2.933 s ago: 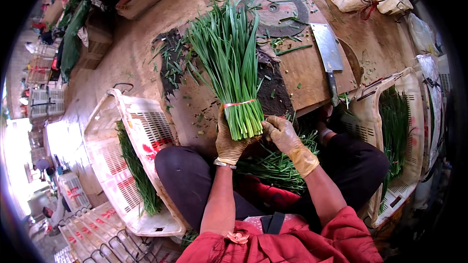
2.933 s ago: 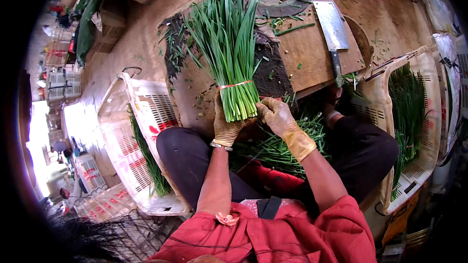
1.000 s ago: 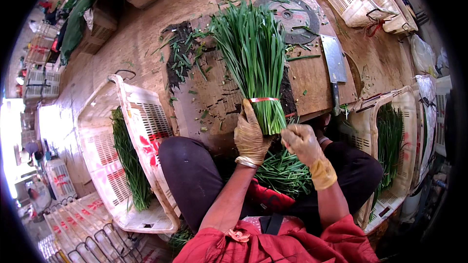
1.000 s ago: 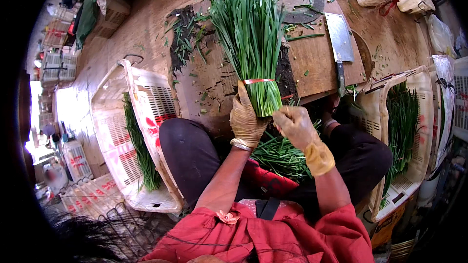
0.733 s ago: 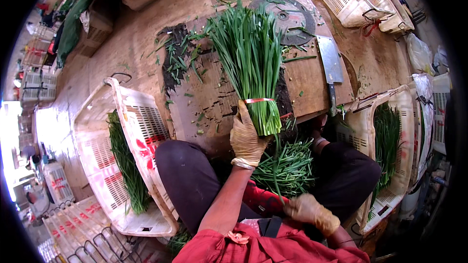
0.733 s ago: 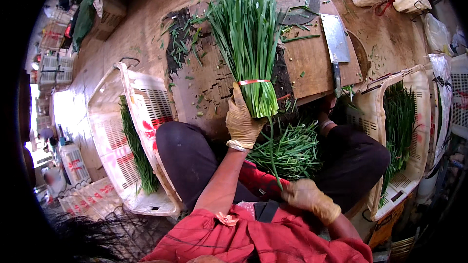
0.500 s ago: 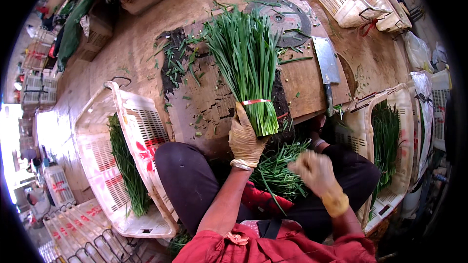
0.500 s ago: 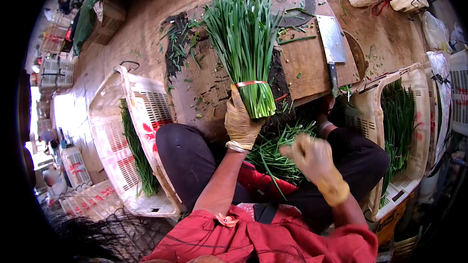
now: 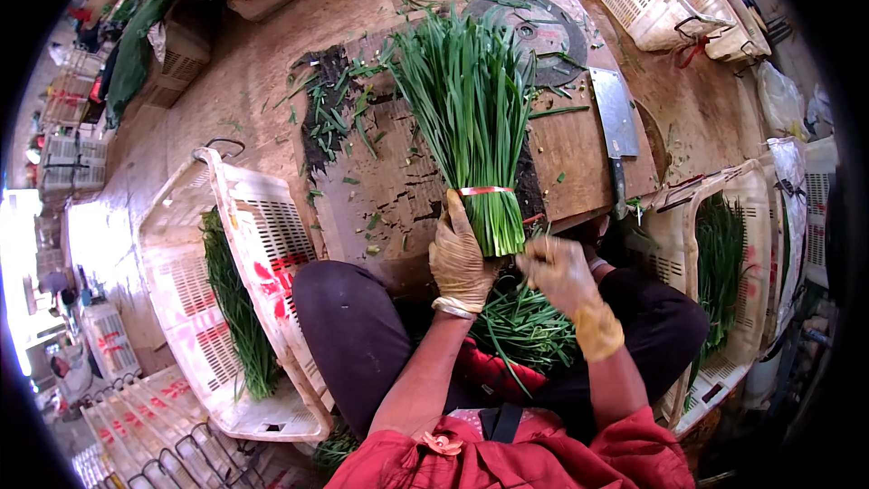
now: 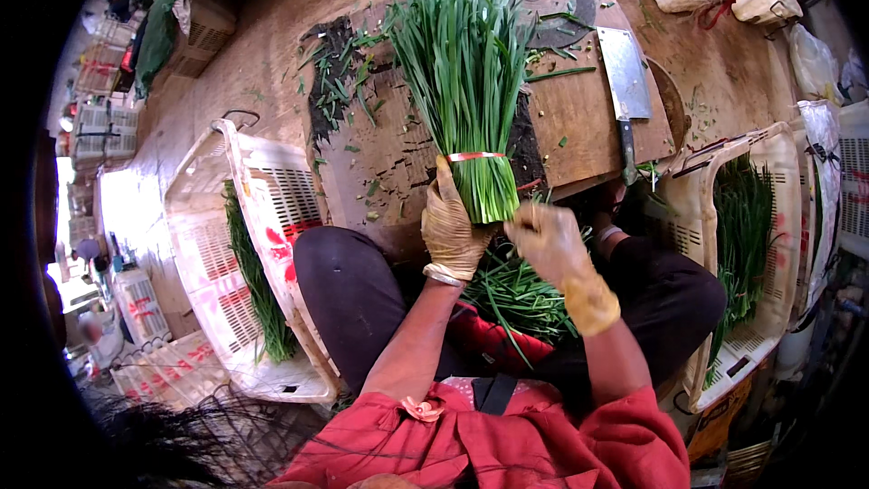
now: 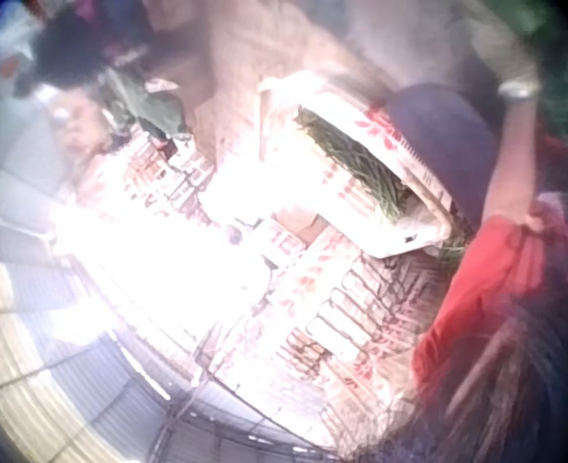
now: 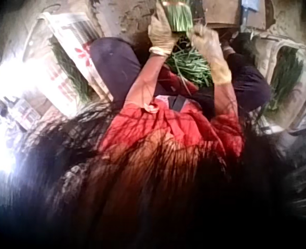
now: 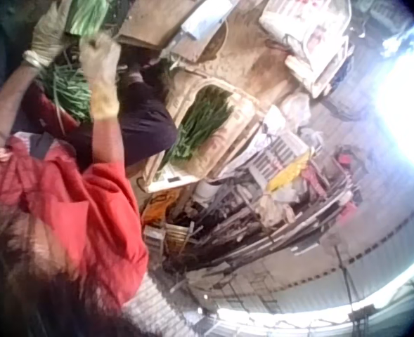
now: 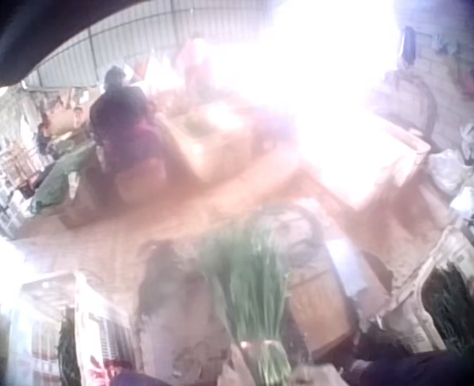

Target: The person gathers green onions from a basket, trims the ends with a knife, and ties them into bundles using rubber bands. The finished bundles are placed into a white plastic basket.

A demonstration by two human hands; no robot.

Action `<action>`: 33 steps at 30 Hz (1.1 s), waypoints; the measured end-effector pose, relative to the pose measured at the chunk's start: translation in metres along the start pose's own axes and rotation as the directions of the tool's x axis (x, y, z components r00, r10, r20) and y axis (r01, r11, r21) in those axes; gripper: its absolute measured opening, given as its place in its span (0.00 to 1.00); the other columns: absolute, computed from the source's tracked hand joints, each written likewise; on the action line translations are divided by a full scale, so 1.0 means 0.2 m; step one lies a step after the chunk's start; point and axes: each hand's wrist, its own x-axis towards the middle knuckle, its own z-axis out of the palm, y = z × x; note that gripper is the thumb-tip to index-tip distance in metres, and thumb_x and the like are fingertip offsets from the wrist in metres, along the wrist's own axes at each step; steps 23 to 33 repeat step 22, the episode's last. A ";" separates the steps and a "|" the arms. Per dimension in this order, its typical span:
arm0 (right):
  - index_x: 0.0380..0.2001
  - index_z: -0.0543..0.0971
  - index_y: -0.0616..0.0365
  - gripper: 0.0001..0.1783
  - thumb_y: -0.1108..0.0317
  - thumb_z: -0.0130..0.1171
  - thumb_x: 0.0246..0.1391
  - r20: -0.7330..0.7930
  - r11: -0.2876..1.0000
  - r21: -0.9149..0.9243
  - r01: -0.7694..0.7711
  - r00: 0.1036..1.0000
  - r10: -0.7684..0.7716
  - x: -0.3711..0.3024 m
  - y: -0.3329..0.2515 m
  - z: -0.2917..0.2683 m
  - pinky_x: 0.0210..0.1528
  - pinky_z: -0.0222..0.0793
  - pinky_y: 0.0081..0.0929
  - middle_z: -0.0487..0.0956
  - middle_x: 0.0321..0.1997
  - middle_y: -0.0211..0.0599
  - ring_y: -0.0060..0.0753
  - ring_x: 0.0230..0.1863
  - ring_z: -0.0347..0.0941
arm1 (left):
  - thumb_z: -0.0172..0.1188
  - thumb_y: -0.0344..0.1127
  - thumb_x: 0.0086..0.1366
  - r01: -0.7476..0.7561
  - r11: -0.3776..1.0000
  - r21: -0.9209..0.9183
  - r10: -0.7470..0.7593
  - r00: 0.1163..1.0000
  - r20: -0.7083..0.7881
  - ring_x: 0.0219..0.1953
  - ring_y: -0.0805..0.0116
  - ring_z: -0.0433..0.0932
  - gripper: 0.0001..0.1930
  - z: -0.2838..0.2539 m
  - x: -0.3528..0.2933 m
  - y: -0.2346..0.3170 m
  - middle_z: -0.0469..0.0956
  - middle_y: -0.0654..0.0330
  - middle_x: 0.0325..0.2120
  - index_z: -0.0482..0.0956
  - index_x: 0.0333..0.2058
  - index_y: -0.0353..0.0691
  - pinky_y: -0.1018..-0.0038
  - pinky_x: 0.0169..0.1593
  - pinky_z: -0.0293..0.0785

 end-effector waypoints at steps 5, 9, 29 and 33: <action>0.27 0.83 0.57 0.16 0.54 0.61 0.49 0.336 0.719 -0.694 0.023 0.895 0.295 -0.44 0.42 0.00 0.33 0.74 0.41 0.81 0.27 0.46 0.49 0.30 0.79 | 0.76 0.60 0.33 -0.010 0.997 -0.078 0.010 1.000 -0.008 0.38 0.42 0.75 0.69 0.01 0.02 0.02 0.70 0.43 0.41 0.43 0.67 0.36 0.55 0.39 0.74; 0.26 0.82 0.56 0.19 0.49 0.65 0.46 0.093 0.621 -0.782 -0.049 0.977 0.194 -0.40 0.31 -0.05 0.36 0.74 0.38 0.81 0.28 0.46 0.44 0.34 0.79 | 0.76 0.61 0.34 -0.022 0.997 -0.072 0.019 0.999 -0.032 0.36 0.42 0.75 0.69 0.01 0.01 -0.01 0.71 0.43 0.40 0.43 0.67 0.34 0.56 0.36 0.74; 0.30 0.81 0.58 0.12 0.61 0.66 0.48 -0.181 0.952 -0.302 -0.043 0.983 -0.013 0.24 -0.17 -0.03 0.38 0.74 0.40 0.82 0.28 0.45 0.40 0.33 0.82 | 0.74 0.48 0.43 -0.043 0.999 -0.013 0.042 0.997 -0.060 0.35 0.40 0.75 0.57 0.03 0.02 0.03 0.71 0.40 0.39 0.47 0.65 0.32 0.54 0.35 0.74; 0.30 0.81 0.58 0.12 0.61 0.66 0.48 -0.181 0.952 -0.302 -0.043 0.983 -0.013 0.24 -0.17 -0.03 0.38 0.74 0.40 0.82 0.28 0.45 0.40 0.33 0.82 | 0.74 0.48 0.43 -0.043 0.999 -0.013 0.042 0.997 -0.060 0.35 0.40 0.75 0.57 0.03 0.02 0.03 0.71 0.40 0.39 0.47 0.65 0.32 0.54 0.35 0.74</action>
